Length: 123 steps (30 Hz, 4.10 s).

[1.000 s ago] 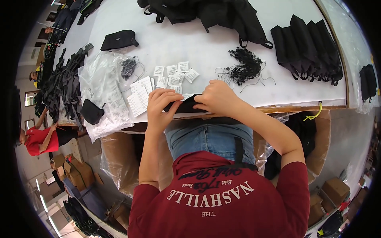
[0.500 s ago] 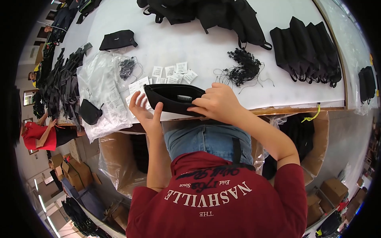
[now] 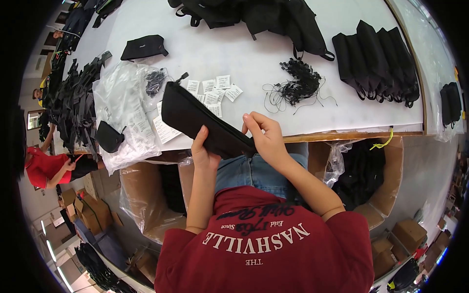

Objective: Placing silica gel packets and product information cards into small black pouches.

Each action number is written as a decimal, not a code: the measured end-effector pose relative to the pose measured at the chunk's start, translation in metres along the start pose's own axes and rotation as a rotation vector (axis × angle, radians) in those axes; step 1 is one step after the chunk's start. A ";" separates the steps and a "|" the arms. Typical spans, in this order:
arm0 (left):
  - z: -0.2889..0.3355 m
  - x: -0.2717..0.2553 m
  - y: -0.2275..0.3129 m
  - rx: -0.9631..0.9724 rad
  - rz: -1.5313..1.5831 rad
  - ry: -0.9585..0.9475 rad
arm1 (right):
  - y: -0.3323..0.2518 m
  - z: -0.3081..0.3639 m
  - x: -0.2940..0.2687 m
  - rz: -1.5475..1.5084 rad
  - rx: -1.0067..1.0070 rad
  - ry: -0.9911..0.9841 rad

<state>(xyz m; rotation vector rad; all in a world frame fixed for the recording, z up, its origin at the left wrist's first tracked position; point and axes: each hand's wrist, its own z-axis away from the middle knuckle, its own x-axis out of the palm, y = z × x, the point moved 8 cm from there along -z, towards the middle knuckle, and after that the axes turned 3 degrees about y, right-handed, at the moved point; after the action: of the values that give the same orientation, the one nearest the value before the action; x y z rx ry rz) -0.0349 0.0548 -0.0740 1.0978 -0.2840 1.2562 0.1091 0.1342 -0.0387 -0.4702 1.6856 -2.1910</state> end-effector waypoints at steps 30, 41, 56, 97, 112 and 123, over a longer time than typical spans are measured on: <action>-0.004 0.017 -0.009 -0.360 0.230 -0.157 | -0.071 0.031 0.018 0.141 -0.324 -0.228; -0.002 0.019 -0.004 -0.307 0.206 -0.178 | -0.067 0.043 0.023 0.231 -0.340 -0.387; 0.028 0.028 0.041 0.232 -0.406 -0.101 | -0.097 0.024 -0.001 0.483 -0.392 -0.233; -0.054 -0.080 0.147 0.796 -1.986 0.534 | -0.068 -0.017 -0.208 1.180 -0.215 0.350; -0.034 -0.075 0.169 0.917 -1.488 0.573 | -0.018 -0.017 -0.212 0.555 -0.272 0.351; -0.023 -0.069 0.159 1.003 -1.766 0.701 | -0.118 -0.062 -0.221 0.039 -0.528 0.185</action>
<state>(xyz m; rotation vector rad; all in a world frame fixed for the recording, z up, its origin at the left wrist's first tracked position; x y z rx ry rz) -0.2040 0.0161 -0.0544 1.0276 1.6764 -0.0549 0.2695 0.3166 0.0479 -0.3615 2.3600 -1.7891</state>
